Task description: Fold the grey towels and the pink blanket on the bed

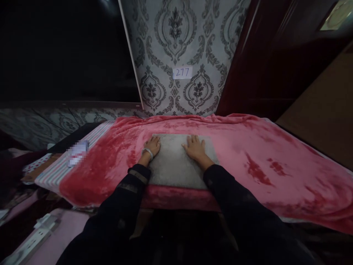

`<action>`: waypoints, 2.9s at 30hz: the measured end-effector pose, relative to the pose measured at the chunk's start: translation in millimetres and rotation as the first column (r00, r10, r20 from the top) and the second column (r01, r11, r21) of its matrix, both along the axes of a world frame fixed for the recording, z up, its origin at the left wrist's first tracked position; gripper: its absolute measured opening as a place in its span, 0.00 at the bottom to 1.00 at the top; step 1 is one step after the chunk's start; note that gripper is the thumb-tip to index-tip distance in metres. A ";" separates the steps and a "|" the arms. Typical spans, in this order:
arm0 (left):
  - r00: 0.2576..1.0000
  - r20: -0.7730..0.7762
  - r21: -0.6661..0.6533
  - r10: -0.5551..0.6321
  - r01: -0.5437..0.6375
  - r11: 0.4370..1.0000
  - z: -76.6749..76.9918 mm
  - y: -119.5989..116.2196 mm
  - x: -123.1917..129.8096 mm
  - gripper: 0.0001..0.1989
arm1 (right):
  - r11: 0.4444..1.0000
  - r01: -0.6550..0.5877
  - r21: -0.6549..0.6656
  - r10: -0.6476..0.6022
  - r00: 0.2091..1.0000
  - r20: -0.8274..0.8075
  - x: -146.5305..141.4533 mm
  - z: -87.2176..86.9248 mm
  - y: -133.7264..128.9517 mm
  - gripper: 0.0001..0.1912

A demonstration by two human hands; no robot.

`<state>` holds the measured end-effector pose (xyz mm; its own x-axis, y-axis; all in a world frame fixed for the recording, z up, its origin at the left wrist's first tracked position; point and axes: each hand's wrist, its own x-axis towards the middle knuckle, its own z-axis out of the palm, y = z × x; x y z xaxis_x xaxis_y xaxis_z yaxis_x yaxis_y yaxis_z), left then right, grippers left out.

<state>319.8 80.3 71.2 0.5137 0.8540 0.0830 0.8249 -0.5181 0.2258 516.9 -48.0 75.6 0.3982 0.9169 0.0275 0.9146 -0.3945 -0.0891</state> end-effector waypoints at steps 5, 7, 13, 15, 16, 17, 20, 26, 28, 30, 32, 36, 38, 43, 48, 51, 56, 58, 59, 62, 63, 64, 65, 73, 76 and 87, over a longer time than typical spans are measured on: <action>0.999 -0.032 -0.032 -0.036 0.035 0.999 12.0 0.8 -1.9 0.27 | 0.944 -0.323 0.061 0.322 0.946 0.022 -68.4 -9.5 -22.7 0.35; 0.998 -0.050 -0.044 -0.043 0.041 0.998 19.9 -5.8 -8.1 0.28 | 0.938 -0.344 0.045 0.344 0.939 0.006 -84.2 -16.1 -28.1 0.35; 0.981 -0.087 0.033 -0.174 0.178 0.984 8.3 -70.5 -48.6 0.30 | 0.942 -0.323 0.089 0.325 0.946 -0.007 -90.8 -24.3 -30.8 0.35; 0.974 -0.115 0.050 -0.193 0.200 0.979 -3.3 -91.0 -60.5 0.30 | 0.941 -0.325 0.091 0.327 0.945 -0.008 -89.4 -23.6 -30.9 0.35; 0.975 -0.125 0.054 -0.184 0.192 0.980 -7.9 -97.8 -64.5 0.30 | 0.940 -0.328 0.092 0.330 0.944 -0.003 -88.0 -23.4 -31.8 0.35; 0.977 -0.131 0.059 -0.170 0.179 0.982 -11.2 -102.1 -67.0 0.31 | 0.940 -0.328 0.091 0.329 0.944 0.003 -85.7 -23.8 -33.6 0.35; 0.979 -0.128 0.051 -0.161 0.169 0.984 -14.8 -103.7 -68.6 0.31 | 0.954 -0.289 0.084 0.288 0.957 0.020 -70.7 -29.1 -46.8 0.35; 0.981 -0.049 0.029 -0.189 0.191 0.981 -16.7 -95.3 -68.9 0.29 | 0.990 -0.116 0.083 0.109 0.990 0.090 -8.9 -51.2 -112.2 0.35; 0.979 -0.013 0.019 -0.204 0.205 0.979 -18.1 -94.5 -71.9 0.28 | 0.996 -0.048 0.073 0.041 0.995 0.091 6.5 -54.1 -133.7 0.35; 0.976 0.023 0.008 -0.214 0.214 0.977 -18.7 -96.2 -77.0 0.27 | 0.995 0.013 0.102 -0.022 0.995 0.095 8.6 -51.7 -145.0 0.35; 0.981 0.060 0.026 -0.184 0.182 0.983 -18.2 -101.9 -83.1 0.26 | 0.985 0.021 0.171 -0.039 0.994 0.103 -7.5 -44.3 -142.6 0.34; 0.990 0.099 0.130 -0.102 0.089 0.988 -17.1 -123.6 -90.9 0.26 | 0.962 -0.176 0.208 0.166 0.984 0.068 -85.2 -25.0 -108.1 0.31; 0.992 0.070 0.155 -0.104 0.092 0.984 -19.2 -133.9 -90.9 0.27 | 0.938 -0.301 0.172 0.301 0.953 0.026 -126.4 -20.9 -89.8 0.31; 0.995 -0.016 0.161 -0.098 0.100 0.982 -30.0 -142.9 -89.2 0.28 | 0.910 -0.388 0.148 0.388 0.921 0.029 -158.9 -34.9 -80.9 0.31; 0.996 0.009 0.187 -0.087 0.083 0.979 -33.8 -141.1 -90.6 0.28 | 0.951 -0.256 0.172 0.235 0.963 0.133 -110.6 -54.7 -114.3 0.34; 0.996 0.020 0.181 -0.084 0.079 0.980 -33.2 -141.1 -90.9 0.27 | 0.965 -0.139 0.222 0.098 0.978 0.185 -76.3 -64.2 -141.6 0.35; 0.996 0.021 0.205 -0.091 0.085 0.975 -34.2 -140.8 -90.3 0.28 | 0.964 0.054 0.261 -0.099 0.981 0.166 -24.6 -76.9 -189.3 0.35; 0.996 0.026 0.210 -0.090 0.083 0.974 -34.6 -140.7 -90.1 0.28 | 0.957 0.139 0.255 -0.179 0.974 0.141 -7.5 -78.4 -205.6 0.34; 0.995 0.030 0.211 -0.090 0.082 0.974 -34.8 -140.8 -90.0 0.28 | 0.948 0.185 0.259 -0.224 0.965 0.134 -1.0 -77.6 -211.9 0.34; 0.995 0.041 0.216 -0.095 0.084 0.973 -34.8 -141.2 -90.1 0.27 | 0.899 0.279 0.337 -0.336 0.934 0.124 5.2 -68.4 -217.1 0.36; 0.995 0.043 0.218 -0.095 0.083 0.972 -34.7 -141.3 -90.1 0.27 | 0.888 0.275 0.369 -0.339 0.933 0.120 1.6 -63.6 -212.9 0.37; 0.995 0.044 0.219 -0.093 0.081 0.972 -34.6 -141.5 -90.2 0.27 | 0.886 0.245 0.393 -0.313 0.942 0.119 -4.8 -58.3 -205.6 0.37; 0.995 0.043 0.219 -0.092 0.080 0.972 -34.3 -141.6 -90.2 0.27 | 0.896 0.192 0.401 -0.259 0.959 0.120 -13.7 -52.9 -195.4 0.37; 0.995 0.032 0.233 -0.094 0.084 0.969 -30.9 -141.4 -90.4 0.27 | 0.940 -0.260 0.219 0.248 0.965 0.082 -103.0 -20.0 -83.7 0.32; 0.994 0.036 0.251 -0.103 0.091 0.964 -31.6 -139.7 -90.9 0.27 | 0.941 -0.294 0.165 0.290 0.956 0.050 -110.2 -20.2 -64.8 0.31; 0.978 0.133 0.304 -0.159 0.112 0.946 -45.1 -130.2 -91.1 0.26 | 0.984 0.116 0.138 -0.119 0.993 0.014 -20.4 -45.6 -122.9 0.37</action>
<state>228.7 -49.9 26.1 0.5838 0.7027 0.4066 0.7096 -0.6850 0.1650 496.4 -170.9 30.0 0.5007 0.8507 0.1597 0.8650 -0.4848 -0.1296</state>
